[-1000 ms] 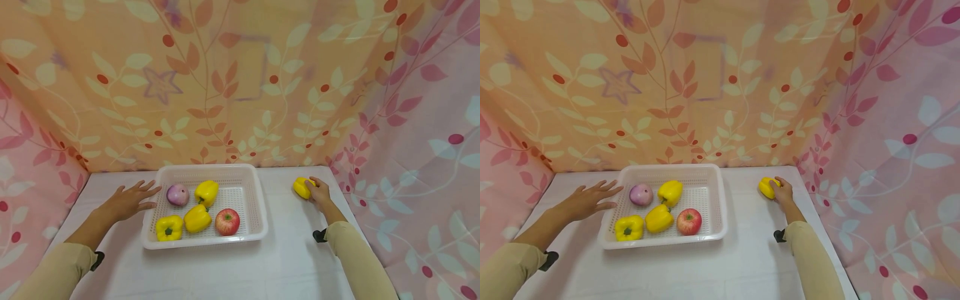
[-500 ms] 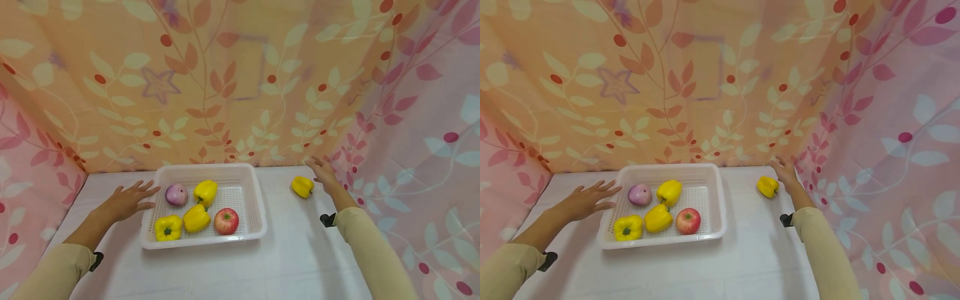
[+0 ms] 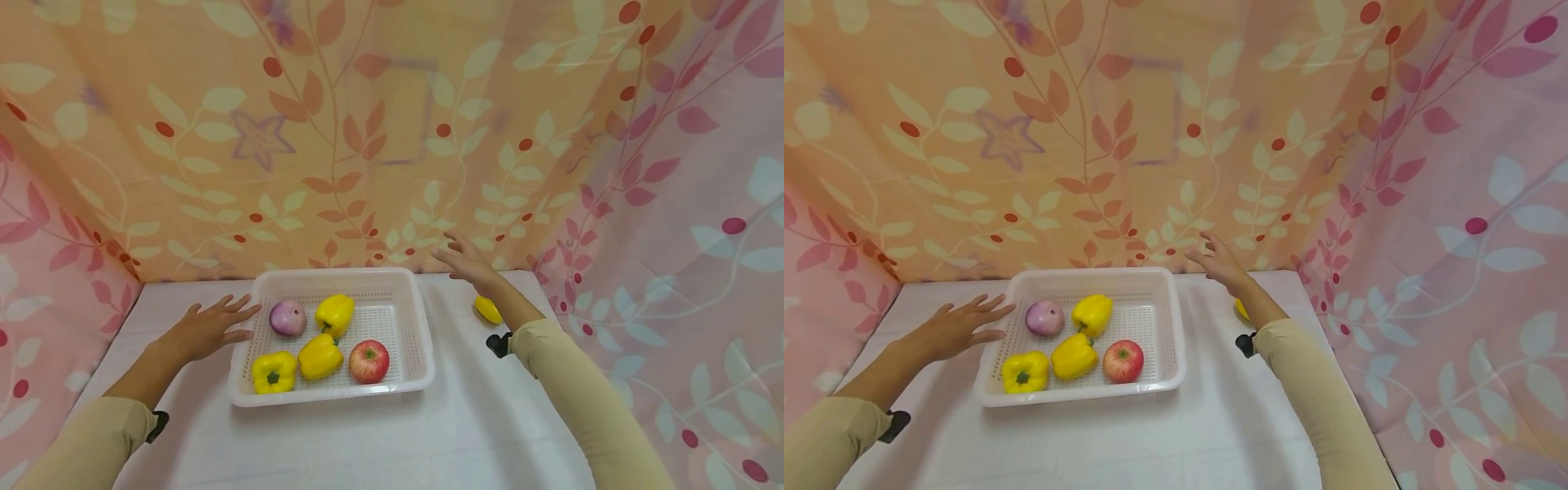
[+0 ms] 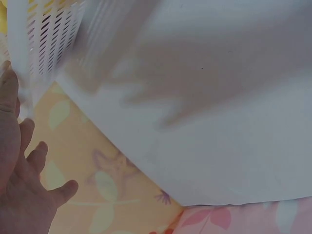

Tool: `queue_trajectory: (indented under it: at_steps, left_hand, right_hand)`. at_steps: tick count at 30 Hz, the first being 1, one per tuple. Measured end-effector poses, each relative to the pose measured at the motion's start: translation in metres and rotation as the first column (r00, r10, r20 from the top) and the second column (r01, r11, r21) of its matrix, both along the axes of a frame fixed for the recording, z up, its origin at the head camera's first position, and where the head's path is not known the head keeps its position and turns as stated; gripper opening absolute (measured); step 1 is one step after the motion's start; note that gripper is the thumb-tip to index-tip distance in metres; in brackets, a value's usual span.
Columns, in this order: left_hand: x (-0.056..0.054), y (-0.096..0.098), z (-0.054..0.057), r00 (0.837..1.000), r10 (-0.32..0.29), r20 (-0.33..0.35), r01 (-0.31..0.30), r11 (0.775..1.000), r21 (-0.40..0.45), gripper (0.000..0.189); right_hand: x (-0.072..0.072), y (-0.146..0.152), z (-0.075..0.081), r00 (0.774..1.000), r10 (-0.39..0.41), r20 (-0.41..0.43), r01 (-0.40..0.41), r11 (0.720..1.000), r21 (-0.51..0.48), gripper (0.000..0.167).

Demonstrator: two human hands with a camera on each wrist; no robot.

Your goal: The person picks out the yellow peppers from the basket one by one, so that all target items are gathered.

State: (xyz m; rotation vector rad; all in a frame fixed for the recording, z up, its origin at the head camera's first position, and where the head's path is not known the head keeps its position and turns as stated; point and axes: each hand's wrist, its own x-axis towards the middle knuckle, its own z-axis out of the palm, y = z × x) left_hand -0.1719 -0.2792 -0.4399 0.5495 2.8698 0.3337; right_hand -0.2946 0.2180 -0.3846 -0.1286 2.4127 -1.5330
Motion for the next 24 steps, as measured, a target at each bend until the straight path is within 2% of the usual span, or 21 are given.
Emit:
queue_trajectory:
  at_steps: [8,13,18,24]
  left_hand:
    - [0.0,0.001,0.0,1.0,0.02,0.024,-0.02,1.0,0.012,0.065]
    - [0.0,0.002,0.001,1.0,0.012,0.006,-0.012,1.0,-0.001,0.065]
    - [0.0,0.002,0.001,1.0,0.009,0.011,-0.009,1.0,0.004,0.064]
    - [0.0,0.001,0.0,1.0,0.007,0.016,-0.007,1.0,0.011,0.065]
  right_hand:
    - [0.005,-0.052,-0.007,0.992,0.118,0.036,-0.117,0.993,-0.022,0.074]
    - [0.01,-0.073,-0.012,0.978,0.192,0.086,-0.196,0.98,0.038,0.074]
    - [0.014,-0.089,-0.02,0.961,0.236,0.144,-0.25,0.964,0.089,0.075]
    - [0.017,-0.109,-0.031,0.946,0.269,0.184,-0.289,0.952,0.096,0.08]
